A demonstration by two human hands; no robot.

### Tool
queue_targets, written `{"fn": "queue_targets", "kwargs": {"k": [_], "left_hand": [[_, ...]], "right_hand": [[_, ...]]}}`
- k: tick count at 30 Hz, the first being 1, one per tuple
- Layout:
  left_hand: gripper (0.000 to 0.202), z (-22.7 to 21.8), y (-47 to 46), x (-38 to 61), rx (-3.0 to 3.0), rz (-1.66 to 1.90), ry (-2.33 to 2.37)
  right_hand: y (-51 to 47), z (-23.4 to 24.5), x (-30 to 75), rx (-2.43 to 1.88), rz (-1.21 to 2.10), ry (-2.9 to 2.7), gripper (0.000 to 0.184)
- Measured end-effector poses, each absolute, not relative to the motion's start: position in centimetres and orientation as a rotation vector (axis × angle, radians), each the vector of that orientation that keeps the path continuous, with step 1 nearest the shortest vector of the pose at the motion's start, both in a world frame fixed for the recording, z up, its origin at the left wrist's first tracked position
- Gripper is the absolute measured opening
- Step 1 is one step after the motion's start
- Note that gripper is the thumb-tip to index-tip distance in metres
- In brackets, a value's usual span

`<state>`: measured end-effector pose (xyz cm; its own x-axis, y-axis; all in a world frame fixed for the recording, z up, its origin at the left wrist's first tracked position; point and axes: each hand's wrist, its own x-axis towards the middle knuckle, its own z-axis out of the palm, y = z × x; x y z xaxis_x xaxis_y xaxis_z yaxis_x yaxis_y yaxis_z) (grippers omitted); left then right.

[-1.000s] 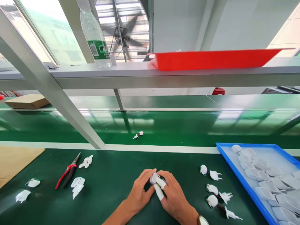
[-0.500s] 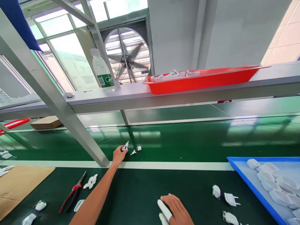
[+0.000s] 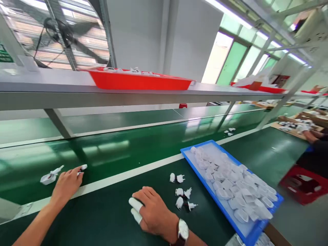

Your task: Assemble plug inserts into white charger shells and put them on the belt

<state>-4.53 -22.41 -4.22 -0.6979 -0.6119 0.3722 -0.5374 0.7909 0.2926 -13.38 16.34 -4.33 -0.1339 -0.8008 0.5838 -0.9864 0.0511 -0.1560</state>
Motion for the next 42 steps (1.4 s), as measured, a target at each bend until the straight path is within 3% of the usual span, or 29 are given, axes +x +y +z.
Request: {"fn": "queue_targets", "kwargs": {"k": [4,8,12,16,22,25,28,33,36,39,42], "left_hand": [[0.037,-4.0,-20.0,-6.7,0.985,-0.571,-2.481],[0.045,-4.3,-12.2,-8.2,0.742,-1.078,-2.421],[0.036,-5.7,-2.6,-8.4,0.349,-1.102,-2.528],[0.03,-7.3,2.4,-7.4,-0.034,-0.973,-2.542],[0.071,-4.6,2.8,-5.6,-0.036,-0.829,-2.447],[0.059,-3.2,2.3,-4.6,-0.031,-0.9,-2.428],[0.039,-3.8,0.5,-2.5,0.115,-0.965,-2.449],[0.034,-7.2,-3.3,1.5,0.474,-0.955,-2.516],[0.044,-8.2,-3.8,2.1,0.499,-0.831,-2.52],[0.062,-7.9,-2.8,2.1,0.389,-0.703,-2.443],[0.072,-7.1,-1.0,2.3,0.197,-0.773,-2.358]], "right_hand": [[22.6,-0.9,-19.8,1.231,0.426,-2.486,0.028],[29.4,0.4,-26.1,0.784,0.249,-2.672,0.022],[32.2,0.7,-28.7,0.682,0.173,-2.729,0.017],[31.7,0.9,-28.4,0.771,0.181,-2.736,0.021],[24.3,0.0,-22.0,1.329,0.399,-2.618,0.039],[20.1,0.1,-17.6,1.814,0.705,-2.33,0.04],[18.8,0.7,-15.9,2.02,0.916,-2.179,0.05],[20.7,-0.9,-17.5,2.144,0.638,-2.34,0.078],[20.5,-2.9,-17.8,2.185,0.531,-2.317,0.074],[19.0,-3.4,-17.0,2.112,0.866,-2.375,0.062],[17.1,-2.9,-15.3,1.945,1.634,-2.413,0.052]]}}
